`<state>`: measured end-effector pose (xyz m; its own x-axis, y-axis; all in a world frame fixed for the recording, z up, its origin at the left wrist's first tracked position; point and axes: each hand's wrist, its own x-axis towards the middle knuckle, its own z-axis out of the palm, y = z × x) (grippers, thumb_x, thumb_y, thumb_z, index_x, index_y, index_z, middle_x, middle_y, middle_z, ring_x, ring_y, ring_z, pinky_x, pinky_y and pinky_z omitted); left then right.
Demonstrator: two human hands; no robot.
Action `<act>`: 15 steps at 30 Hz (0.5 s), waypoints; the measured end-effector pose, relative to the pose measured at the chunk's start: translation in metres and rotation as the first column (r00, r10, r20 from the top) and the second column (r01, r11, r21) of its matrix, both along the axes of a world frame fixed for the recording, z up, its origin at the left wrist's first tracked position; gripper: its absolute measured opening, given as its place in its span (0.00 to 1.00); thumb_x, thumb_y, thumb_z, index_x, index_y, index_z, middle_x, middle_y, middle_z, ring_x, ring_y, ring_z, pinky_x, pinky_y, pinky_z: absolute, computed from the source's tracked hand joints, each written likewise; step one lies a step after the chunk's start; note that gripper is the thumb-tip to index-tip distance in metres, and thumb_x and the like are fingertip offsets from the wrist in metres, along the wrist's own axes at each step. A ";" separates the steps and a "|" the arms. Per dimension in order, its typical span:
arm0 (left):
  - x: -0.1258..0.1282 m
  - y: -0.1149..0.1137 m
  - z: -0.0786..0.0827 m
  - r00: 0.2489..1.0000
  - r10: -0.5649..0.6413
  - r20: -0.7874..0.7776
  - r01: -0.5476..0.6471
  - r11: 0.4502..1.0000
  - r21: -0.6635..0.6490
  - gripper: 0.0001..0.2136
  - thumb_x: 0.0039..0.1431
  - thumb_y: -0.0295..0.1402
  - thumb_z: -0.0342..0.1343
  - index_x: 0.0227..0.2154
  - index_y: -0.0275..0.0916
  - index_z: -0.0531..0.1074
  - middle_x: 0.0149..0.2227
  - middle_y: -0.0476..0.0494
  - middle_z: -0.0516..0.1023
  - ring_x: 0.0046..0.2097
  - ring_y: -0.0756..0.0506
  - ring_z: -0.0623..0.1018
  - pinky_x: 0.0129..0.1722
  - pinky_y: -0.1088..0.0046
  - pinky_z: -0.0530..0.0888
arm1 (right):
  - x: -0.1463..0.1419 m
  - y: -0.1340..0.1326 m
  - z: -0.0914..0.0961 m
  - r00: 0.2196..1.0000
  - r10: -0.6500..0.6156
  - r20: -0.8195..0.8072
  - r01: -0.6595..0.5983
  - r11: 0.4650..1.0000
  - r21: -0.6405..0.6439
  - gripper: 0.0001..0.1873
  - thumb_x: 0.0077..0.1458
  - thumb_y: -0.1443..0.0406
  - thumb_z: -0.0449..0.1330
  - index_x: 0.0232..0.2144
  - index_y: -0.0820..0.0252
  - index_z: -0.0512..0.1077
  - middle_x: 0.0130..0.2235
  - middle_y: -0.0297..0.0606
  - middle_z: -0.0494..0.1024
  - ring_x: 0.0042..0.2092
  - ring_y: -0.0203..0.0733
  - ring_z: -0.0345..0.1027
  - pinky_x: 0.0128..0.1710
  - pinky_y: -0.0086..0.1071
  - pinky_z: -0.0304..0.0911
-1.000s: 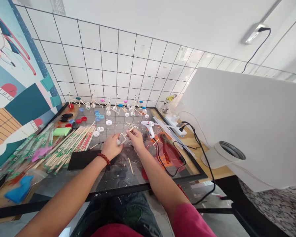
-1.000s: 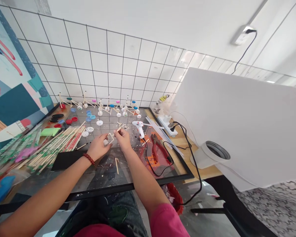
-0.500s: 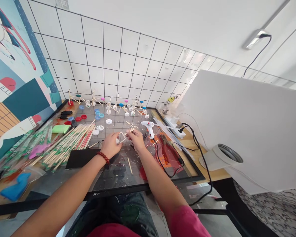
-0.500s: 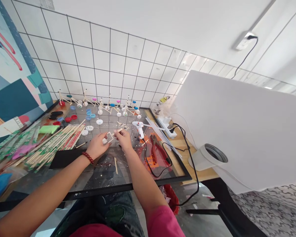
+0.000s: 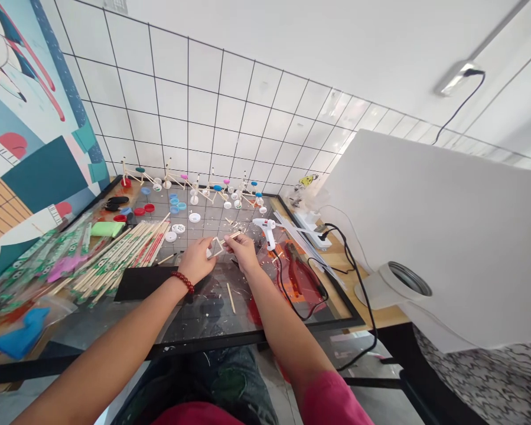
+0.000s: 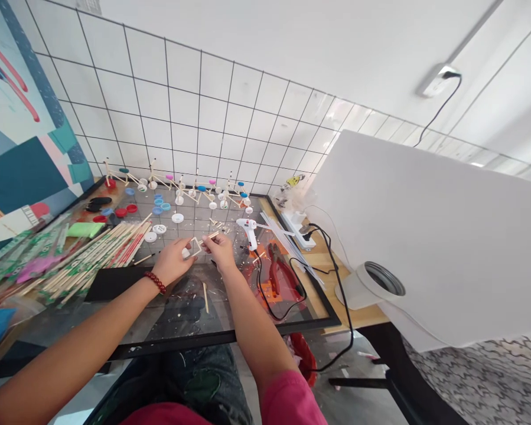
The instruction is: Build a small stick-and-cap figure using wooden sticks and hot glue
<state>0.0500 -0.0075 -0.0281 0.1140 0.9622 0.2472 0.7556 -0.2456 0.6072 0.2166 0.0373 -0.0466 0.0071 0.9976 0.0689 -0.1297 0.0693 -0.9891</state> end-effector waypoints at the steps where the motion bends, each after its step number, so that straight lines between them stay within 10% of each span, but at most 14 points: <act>1: 0.000 0.001 -0.001 1.000 -0.002 0.005 0.002 1.000 0.003 0.19 0.57 0.27 0.64 0.53 0.40 0.78 0.47 0.35 0.83 0.51 0.32 0.81 0.51 0.58 0.74 | 0.000 0.000 0.000 1.000 0.000 0.005 0.000 1.000 -0.007 0.25 0.41 0.43 0.77 0.24 0.55 0.76 0.24 0.35 0.80 0.24 0.38 0.68 0.27 0.33 0.66; 15: 0.000 0.005 -0.007 0.982 -0.018 0.186 0.016 1.000 0.014 0.19 0.51 0.20 0.63 0.47 0.41 0.79 0.46 0.36 0.84 0.51 0.33 0.82 0.55 0.55 0.76 | 0.000 0.000 -0.002 1.000 -0.008 -0.005 0.008 0.999 -0.045 0.27 0.33 0.43 0.79 0.24 0.55 0.76 0.24 0.35 0.81 0.24 0.38 0.69 0.27 0.33 0.66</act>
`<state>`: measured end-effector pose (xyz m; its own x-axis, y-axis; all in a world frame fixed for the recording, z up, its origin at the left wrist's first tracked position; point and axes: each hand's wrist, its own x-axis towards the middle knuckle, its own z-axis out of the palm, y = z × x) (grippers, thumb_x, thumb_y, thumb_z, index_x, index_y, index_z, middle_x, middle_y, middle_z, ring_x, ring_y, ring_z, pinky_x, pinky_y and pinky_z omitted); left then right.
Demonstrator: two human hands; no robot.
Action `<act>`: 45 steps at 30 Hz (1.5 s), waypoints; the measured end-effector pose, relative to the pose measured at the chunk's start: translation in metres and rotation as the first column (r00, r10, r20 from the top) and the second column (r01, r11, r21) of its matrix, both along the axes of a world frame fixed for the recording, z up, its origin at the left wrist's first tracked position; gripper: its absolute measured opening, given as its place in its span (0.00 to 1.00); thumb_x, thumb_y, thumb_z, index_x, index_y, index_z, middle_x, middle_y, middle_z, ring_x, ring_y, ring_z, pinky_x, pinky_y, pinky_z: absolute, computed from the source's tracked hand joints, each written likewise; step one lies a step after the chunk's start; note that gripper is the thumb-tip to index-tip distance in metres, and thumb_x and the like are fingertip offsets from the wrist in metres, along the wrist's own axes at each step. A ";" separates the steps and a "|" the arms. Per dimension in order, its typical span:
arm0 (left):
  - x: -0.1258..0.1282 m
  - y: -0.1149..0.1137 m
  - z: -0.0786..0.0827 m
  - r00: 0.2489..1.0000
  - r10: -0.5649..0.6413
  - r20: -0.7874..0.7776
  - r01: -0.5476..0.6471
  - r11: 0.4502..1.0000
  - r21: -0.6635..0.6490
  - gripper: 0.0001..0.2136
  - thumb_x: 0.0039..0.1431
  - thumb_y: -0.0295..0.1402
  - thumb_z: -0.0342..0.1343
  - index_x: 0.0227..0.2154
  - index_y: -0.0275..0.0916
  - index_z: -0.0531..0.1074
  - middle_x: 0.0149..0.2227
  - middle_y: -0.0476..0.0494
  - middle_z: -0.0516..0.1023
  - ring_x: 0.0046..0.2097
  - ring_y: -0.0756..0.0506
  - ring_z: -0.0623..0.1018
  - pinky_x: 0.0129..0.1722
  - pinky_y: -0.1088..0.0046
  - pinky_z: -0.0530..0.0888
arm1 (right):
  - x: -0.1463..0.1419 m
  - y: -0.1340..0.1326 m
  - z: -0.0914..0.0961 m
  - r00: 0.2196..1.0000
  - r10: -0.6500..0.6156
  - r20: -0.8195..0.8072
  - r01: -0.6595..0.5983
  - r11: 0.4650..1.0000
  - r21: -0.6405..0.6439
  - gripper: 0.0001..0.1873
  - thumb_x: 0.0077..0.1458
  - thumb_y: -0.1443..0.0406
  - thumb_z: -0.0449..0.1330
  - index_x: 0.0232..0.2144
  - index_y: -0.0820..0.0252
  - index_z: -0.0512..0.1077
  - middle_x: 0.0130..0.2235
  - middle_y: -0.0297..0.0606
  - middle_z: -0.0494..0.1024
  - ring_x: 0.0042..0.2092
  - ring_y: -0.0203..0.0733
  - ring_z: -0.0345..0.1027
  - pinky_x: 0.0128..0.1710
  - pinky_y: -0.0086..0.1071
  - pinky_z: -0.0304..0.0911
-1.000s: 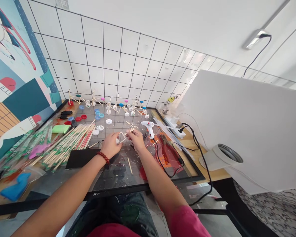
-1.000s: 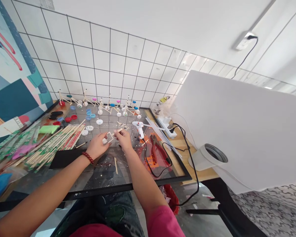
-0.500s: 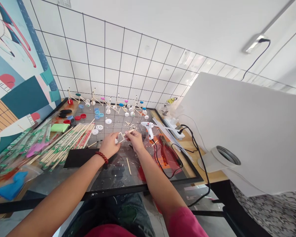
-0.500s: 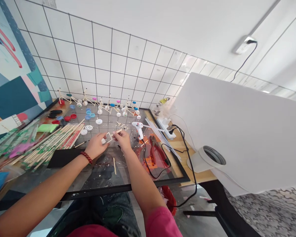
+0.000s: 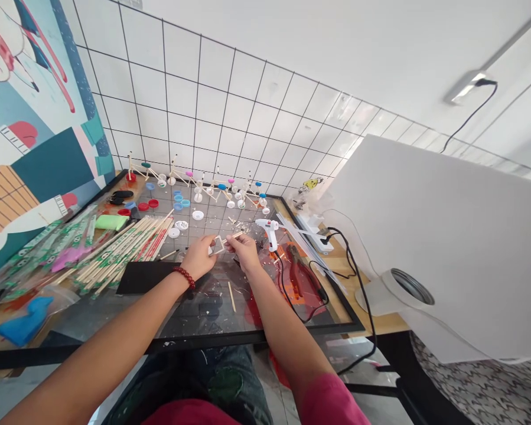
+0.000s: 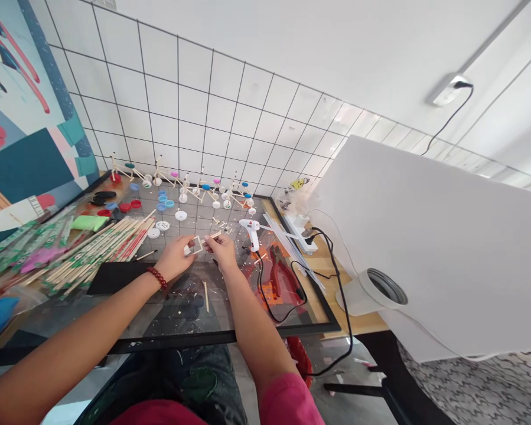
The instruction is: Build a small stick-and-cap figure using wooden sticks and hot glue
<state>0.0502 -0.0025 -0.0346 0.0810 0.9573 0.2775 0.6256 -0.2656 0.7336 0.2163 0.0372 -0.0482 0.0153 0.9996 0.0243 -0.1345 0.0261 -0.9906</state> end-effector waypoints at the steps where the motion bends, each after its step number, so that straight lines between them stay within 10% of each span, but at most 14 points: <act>1: 0.000 0.001 -0.001 1.000 -0.004 0.027 0.004 1.000 -0.002 0.19 0.51 0.20 0.63 0.46 0.42 0.78 0.46 0.36 0.84 0.51 0.33 0.82 0.55 0.55 0.76 | 0.000 0.000 0.000 1.000 0.000 0.006 0.000 1.000 0.006 0.28 0.33 0.43 0.79 0.24 0.55 0.76 0.24 0.35 0.81 0.24 0.38 0.69 0.27 0.33 0.66; 45: -0.001 0.005 -0.003 1.000 0.014 -0.002 -0.014 0.999 -0.031 0.20 0.52 0.19 0.64 0.48 0.39 0.76 0.45 0.40 0.84 0.50 0.37 0.83 0.53 0.59 0.78 | -0.004 -0.002 0.002 0.999 0.027 -0.039 -0.026 0.999 0.026 0.26 0.36 0.44 0.79 0.26 0.54 0.76 0.25 0.35 0.81 0.26 0.39 0.71 0.29 0.33 0.68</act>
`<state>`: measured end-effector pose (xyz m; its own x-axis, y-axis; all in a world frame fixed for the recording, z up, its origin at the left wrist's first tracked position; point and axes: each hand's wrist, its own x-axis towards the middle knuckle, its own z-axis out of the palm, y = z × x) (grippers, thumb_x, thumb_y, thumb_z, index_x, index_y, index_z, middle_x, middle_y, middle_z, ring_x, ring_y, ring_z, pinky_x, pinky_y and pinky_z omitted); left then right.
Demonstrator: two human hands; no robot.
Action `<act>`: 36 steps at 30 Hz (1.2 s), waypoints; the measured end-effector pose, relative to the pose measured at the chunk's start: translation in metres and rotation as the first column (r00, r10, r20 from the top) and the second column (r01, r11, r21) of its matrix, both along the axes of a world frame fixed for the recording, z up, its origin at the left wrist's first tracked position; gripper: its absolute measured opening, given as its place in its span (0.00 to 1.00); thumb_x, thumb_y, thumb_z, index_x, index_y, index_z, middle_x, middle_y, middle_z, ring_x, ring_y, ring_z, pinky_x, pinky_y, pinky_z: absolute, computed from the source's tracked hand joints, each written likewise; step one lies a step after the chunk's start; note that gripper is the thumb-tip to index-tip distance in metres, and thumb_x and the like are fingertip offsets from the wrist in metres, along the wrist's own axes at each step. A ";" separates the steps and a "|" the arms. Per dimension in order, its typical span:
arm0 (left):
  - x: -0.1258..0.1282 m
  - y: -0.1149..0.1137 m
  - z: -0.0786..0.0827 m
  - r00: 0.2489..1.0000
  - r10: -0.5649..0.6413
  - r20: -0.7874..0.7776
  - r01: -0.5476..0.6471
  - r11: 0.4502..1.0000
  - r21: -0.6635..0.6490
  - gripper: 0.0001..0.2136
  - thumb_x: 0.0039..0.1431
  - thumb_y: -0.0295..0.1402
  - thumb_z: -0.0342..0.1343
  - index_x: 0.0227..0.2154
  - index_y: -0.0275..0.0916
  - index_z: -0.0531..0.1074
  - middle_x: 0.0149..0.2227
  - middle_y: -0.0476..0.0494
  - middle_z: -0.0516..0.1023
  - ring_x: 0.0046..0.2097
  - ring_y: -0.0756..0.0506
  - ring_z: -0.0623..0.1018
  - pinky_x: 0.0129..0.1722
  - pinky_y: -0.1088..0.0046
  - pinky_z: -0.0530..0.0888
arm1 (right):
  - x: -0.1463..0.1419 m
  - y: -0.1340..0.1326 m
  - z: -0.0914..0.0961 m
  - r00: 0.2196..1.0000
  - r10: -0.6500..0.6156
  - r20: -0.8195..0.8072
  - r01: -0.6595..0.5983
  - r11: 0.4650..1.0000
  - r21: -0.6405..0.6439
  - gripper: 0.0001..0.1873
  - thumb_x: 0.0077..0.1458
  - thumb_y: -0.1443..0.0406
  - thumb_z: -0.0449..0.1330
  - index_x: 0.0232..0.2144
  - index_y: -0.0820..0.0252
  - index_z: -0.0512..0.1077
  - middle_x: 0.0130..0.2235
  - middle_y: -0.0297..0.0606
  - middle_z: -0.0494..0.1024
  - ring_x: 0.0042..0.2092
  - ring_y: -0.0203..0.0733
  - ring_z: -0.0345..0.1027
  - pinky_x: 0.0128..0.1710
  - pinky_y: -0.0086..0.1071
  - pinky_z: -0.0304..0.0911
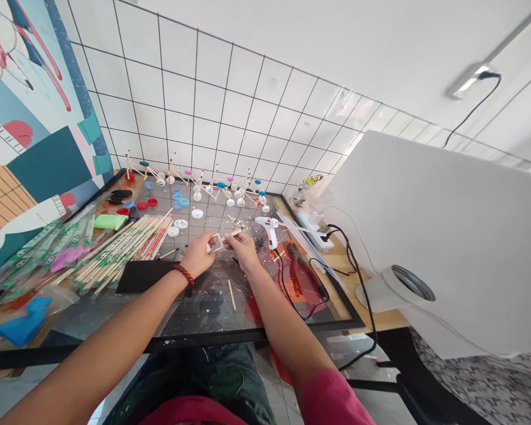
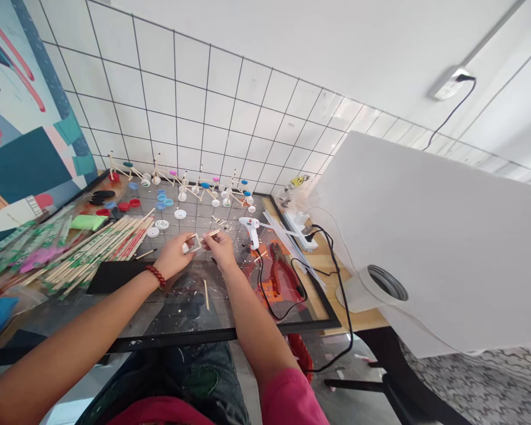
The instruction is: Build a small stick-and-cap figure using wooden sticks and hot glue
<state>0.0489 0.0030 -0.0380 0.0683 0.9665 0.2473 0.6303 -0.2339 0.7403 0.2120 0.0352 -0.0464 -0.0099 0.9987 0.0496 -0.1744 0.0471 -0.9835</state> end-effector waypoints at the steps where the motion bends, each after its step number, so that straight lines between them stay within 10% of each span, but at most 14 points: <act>1: 0.000 0.000 0.000 1.000 0.003 -0.001 -0.003 1.000 0.001 0.20 0.52 0.19 0.64 0.48 0.39 0.76 0.45 0.40 0.84 0.50 0.37 0.83 0.53 0.59 0.78 | 0.000 0.000 0.000 1.000 -0.003 0.000 0.003 1.000 0.000 0.26 0.36 0.44 0.79 0.26 0.54 0.76 0.25 0.35 0.81 0.26 0.39 0.70 0.29 0.33 0.68; 36: 0.000 0.001 -0.001 1.000 0.006 0.009 -0.006 1.000 -0.012 0.21 0.52 0.19 0.64 0.50 0.36 0.76 0.46 0.38 0.84 0.51 0.37 0.83 0.55 0.58 0.79 | 0.000 0.003 -0.004 1.000 0.021 -0.001 -0.021 1.000 0.020 0.25 0.40 0.46 0.79 0.26 0.55 0.75 0.25 0.35 0.80 0.27 0.39 0.72 0.30 0.34 0.70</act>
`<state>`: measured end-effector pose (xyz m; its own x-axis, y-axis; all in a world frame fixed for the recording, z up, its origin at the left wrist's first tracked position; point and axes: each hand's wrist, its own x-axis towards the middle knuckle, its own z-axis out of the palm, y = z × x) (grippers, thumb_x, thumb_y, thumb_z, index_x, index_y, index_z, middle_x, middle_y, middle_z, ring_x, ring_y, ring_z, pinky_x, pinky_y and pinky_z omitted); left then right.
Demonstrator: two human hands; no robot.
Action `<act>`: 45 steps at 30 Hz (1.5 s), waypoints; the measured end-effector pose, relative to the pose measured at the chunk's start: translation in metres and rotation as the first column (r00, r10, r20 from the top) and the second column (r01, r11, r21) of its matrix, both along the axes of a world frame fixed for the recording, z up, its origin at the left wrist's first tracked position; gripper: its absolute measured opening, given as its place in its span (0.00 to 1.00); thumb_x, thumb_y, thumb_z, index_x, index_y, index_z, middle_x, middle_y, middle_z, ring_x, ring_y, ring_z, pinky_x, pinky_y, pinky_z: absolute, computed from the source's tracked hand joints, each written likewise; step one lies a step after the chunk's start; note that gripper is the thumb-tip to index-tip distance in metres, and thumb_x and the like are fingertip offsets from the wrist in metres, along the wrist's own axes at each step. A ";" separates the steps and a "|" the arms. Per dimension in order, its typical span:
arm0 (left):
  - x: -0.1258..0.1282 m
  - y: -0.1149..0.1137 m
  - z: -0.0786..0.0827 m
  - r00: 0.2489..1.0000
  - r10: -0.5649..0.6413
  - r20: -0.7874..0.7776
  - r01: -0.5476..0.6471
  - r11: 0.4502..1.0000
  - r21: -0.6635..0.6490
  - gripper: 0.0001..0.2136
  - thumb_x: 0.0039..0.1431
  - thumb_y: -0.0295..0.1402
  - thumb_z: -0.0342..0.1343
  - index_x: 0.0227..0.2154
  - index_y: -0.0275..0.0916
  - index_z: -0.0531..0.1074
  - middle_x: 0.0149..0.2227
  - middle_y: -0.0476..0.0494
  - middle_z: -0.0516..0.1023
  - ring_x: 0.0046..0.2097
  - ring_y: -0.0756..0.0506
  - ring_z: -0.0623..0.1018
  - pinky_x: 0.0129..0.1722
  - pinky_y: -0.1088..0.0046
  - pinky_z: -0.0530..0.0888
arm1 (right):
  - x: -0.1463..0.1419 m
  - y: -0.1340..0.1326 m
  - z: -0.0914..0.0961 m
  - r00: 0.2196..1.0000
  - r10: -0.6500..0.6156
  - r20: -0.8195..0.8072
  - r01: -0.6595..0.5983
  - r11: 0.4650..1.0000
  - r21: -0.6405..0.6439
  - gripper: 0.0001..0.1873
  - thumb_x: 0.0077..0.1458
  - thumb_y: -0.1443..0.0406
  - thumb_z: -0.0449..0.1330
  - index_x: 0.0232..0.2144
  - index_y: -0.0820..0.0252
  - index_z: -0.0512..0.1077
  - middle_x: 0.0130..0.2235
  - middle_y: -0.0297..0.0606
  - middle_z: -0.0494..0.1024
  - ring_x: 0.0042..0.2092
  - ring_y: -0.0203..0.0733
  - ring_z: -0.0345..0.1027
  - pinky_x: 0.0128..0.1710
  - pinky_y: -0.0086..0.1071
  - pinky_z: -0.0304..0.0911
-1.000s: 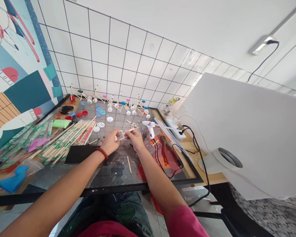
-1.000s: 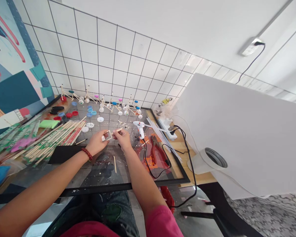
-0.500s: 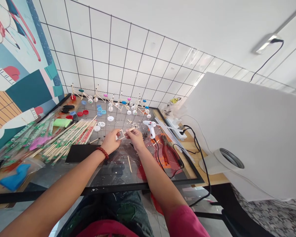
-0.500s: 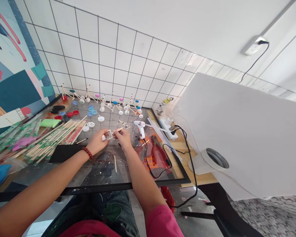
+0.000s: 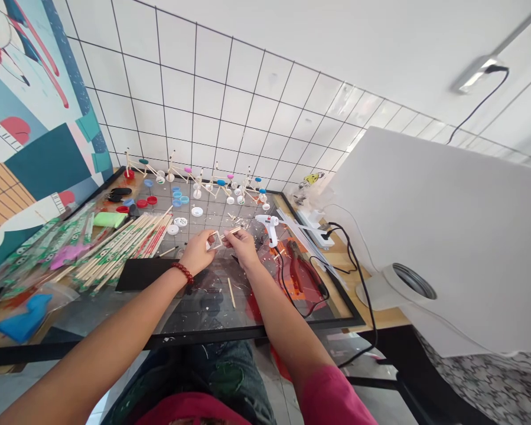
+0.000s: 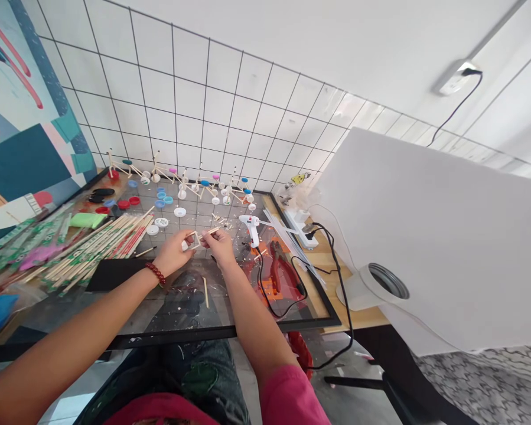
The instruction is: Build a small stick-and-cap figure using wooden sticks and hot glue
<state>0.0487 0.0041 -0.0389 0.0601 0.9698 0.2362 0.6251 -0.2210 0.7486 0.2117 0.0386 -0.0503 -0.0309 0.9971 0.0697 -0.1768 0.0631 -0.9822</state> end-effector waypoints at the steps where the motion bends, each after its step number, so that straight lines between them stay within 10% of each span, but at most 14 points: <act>1: 0.000 0.000 0.000 1.000 0.000 -0.001 0.000 1.000 0.003 0.21 0.52 0.19 0.64 0.50 0.37 0.76 0.46 0.39 0.84 0.51 0.37 0.83 0.55 0.58 0.79 | 0.000 0.000 0.001 1.000 -0.003 -0.001 0.003 1.000 -0.002 0.25 0.39 0.45 0.79 0.26 0.55 0.75 0.25 0.35 0.80 0.27 0.39 0.71 0.29 0.34 0.70; 16: 0.000 -0.001 0.003 0.999 0.015 -0.030 -0.014 0.999 0.035 0.19 0.51 0.19 0.64 0.46 0.41 0.76 0.44 0.41 0.84 0.48 0.37 0.83 0.53 0.59 0.80 | 0.000 -0.003 0.005 0.996 -0.039 0.076 0.036 0.998 0.041 0.24 0.41 0.44 0.76 0.24 0.55 0.74 0.20 0.26 0.68 0.24 0.34 0.57 0.25 0.32 0.54; 45: 0.000 -0.003 0.002 0.997 0.009 -0.079 -0.005 0.999 0.050 0.24 0.54 0.20 0.62 0.56 0.39 0.75 0.51 0.37 0.83 0.54 0.35 0.82 0.57 0.57 0.77 | -0.004 -0.005 0.009 1.000 -0.022 -0.010 0.022 1.000 -0.004 0.26 0.36 0.43 0.77 0.28 0.53 0.75 0.23 0.29 0.74 0.24 0.36 0.60 0.27 0.32 0.58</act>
